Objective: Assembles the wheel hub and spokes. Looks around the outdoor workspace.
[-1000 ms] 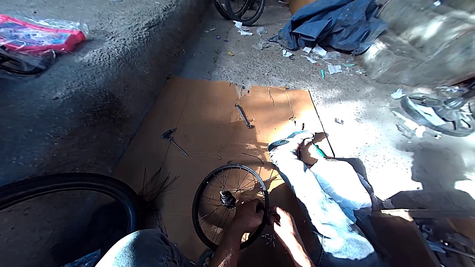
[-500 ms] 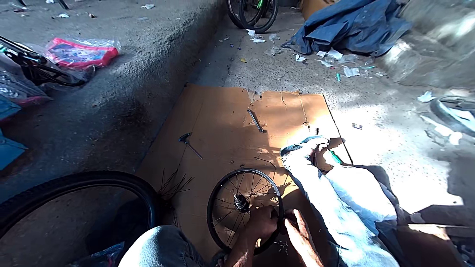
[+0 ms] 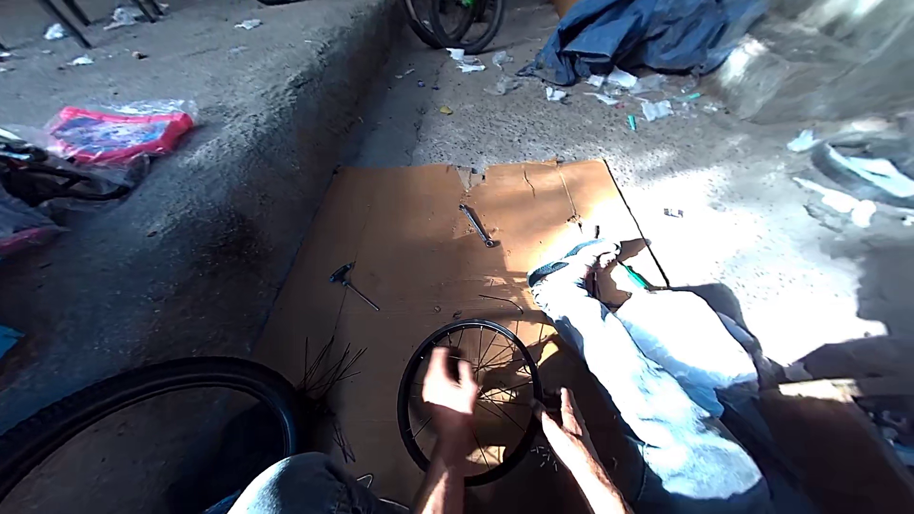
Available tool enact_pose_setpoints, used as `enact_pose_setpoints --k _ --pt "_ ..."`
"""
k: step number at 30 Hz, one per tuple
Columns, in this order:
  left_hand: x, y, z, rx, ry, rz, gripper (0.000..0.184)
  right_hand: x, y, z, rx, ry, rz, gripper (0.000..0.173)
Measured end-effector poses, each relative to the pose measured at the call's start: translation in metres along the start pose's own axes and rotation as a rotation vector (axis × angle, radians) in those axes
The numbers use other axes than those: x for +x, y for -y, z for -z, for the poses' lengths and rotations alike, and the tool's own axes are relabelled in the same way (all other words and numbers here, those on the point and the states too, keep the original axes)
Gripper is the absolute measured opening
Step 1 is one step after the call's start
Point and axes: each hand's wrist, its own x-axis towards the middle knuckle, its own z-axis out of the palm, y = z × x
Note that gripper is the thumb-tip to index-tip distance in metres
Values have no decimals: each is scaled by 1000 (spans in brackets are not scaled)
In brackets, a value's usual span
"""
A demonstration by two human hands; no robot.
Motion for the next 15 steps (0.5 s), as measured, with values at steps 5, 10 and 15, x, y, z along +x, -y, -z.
enact_pose_setpoints --k 5,10,15 --pt "43 64 34 307 15 711 50 2 8 1 28 42 -73 49" --pt "28 169 3 112 -75 930 48 7 5 -2 -22 15 -29 53" --pt "17 122 21 50 142 859 47 12 12 3 2 87 -174 52"
